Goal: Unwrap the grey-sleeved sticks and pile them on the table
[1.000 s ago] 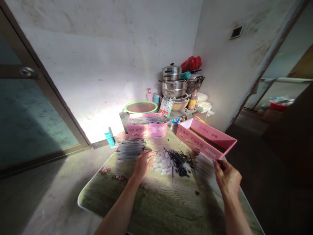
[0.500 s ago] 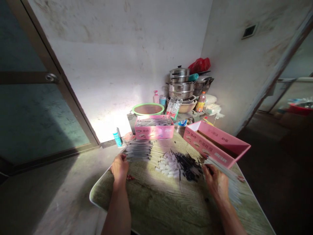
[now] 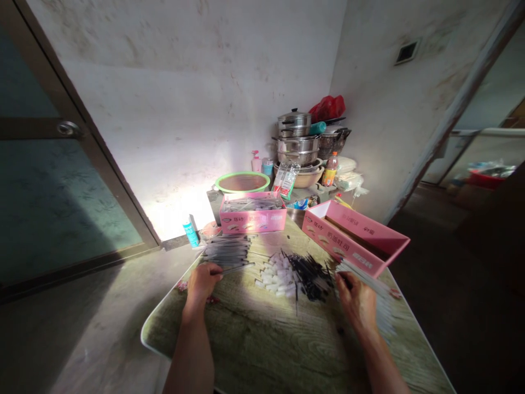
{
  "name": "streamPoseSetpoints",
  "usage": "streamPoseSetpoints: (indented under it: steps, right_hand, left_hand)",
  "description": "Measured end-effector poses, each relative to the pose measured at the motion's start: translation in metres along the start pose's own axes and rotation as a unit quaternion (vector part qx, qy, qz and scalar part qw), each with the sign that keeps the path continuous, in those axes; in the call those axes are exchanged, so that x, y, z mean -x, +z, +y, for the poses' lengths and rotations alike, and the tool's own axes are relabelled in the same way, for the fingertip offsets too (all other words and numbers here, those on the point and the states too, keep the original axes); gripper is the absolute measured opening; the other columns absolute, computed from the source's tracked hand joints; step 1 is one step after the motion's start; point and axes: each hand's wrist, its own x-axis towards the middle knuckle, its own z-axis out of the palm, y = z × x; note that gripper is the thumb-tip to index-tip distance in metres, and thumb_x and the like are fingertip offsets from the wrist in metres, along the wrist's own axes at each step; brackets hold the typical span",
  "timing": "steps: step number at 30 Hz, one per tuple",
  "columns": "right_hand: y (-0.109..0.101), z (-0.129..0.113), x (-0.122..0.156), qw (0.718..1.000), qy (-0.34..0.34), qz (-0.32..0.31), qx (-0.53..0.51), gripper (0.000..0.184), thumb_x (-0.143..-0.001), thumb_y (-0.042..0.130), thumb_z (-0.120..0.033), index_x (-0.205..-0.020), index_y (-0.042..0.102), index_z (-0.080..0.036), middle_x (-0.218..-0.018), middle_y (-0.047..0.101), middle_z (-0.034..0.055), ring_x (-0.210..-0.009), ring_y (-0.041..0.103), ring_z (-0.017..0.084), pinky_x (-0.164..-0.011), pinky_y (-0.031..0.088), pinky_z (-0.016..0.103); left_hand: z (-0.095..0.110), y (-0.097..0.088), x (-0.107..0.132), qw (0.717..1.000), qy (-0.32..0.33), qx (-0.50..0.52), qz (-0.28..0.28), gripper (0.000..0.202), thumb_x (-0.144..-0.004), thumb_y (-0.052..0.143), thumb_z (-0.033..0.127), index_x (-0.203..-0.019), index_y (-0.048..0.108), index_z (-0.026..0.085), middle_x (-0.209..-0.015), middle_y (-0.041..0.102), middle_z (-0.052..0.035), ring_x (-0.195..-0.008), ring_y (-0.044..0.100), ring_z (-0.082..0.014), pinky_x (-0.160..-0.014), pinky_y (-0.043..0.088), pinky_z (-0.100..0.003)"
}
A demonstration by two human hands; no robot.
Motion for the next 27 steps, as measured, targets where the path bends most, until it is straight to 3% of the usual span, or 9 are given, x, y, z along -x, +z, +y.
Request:
streamPoseSetpoints:
  steps: [8,13,16,20,23,27]
  right_hand:
    - [0.001,-0.001,0.001,0.999,0.013,-0.010,-0.038,0.050,-0.089,0.044,-0.054,-0.091,0.073,-0.014,-0.076,0.075,0.0135,-0.070,0.068,0.027,-0.065,0.047,0.032]
    - [0.004,-0.015,0.006,0.985,0.023,-0.052,-0.164,0.042,-0.087,0.052,-0.055,-0.076,0.067,-0.018,-0.058,0.064,0.0039,-0.056,0.059,0.020,-0.056,0.043,0.029]
    - [0.008,-0.025,0.009,0.951,0.056,-0.102,-0.286,0.043,-0.085,0.057,-0.059,-0.071,0.062,-0.019,-0.053,0.059,0.0001,-0.046,0.051,0.015,-0.047,0.039,0.026]
    - [0.011,-0.030,0.010,0.906,0.098,-0.132,-0.391,0.050,-0.085,0.054,-0.066,-0.072,0.062,-0.019,-0.054,0.062,0.0013,-0.040,0.050,0.012,-0.039,0.034,0.024]
    - [0.011,-0.029,0.010,0.899,0.117,-0.132,-0.402,0.053,-0.085,0.054,-0.067,-0.064,0.059,-0.019,-0.046,0.057,0.0008,-0.037,0.048,0.011,-0.038,0.034,0.023]
    - [0.008,-0.028,0.009,0.899,0.123,-0.135,-0.398,0.050,-0.081,0.062,-0.064,-0.060,0.057,-0.019,-0.043,0.055,-0.0007,-0.037,0.046,0.010,-0.037,0.033,0.021]
  left_hand:
    - [0.012,0.002,0.001,0.994,0.073,0.083,-0.011,0.012,-0.068,0.068,0.019,-0.076,0.077,0.022,-0.080,0.078,-0.0010,-0.081,0.071,-0.0224,-0.077,0.051,-0.031]
    - [0.052,0.012,0.002,0.971,0.117,0.201,-0.050,0.013,-0.068,0.067,0.024,-0.077,0.075,0.018,-0.076,0.076,-0.0020,-0.075,0.069,-0.0212,-0.072,0.052,-0.030]
    - [0.087,0.027,0.004,0.949,0.173,0.240,-0.104,0.012,-0.068,0.065,0.023,-0.073,0.073,0.017,-0.069,0.073,-0.0022,-0.068,0.067,-0.0197,-0.064,0.050,-0.028]
    - [0.122,0.056,0.008,0.921,0.217,0.272,-0.178,0.012,-0.070,0.067,0.022,-0.078,0.073,0.017,-0.071,0.074,-0.0043,-0.066,0.067,-0.0200,-0.062,0.049,-0.029]
    - [0.131,0.080,0.013,0.894,0.236,0.313,-0.214,0.012,-0.071,0.067,0.022,-0.079,0.072,0.015,-0.070,0.073,-0.0058,-0.063,0.066,-0.0192,-0.060,0.049,-0.029]
    - [0.129,0.099,0.020,0.895,0.226,0.333,-0.191,0.013,-0.072,0.066,0.022,-0.080,0.073,0.014,-0.070,0.073,-0.0065,-0.063,0.065,-0.0187,-0.060,0.050,-0.031]
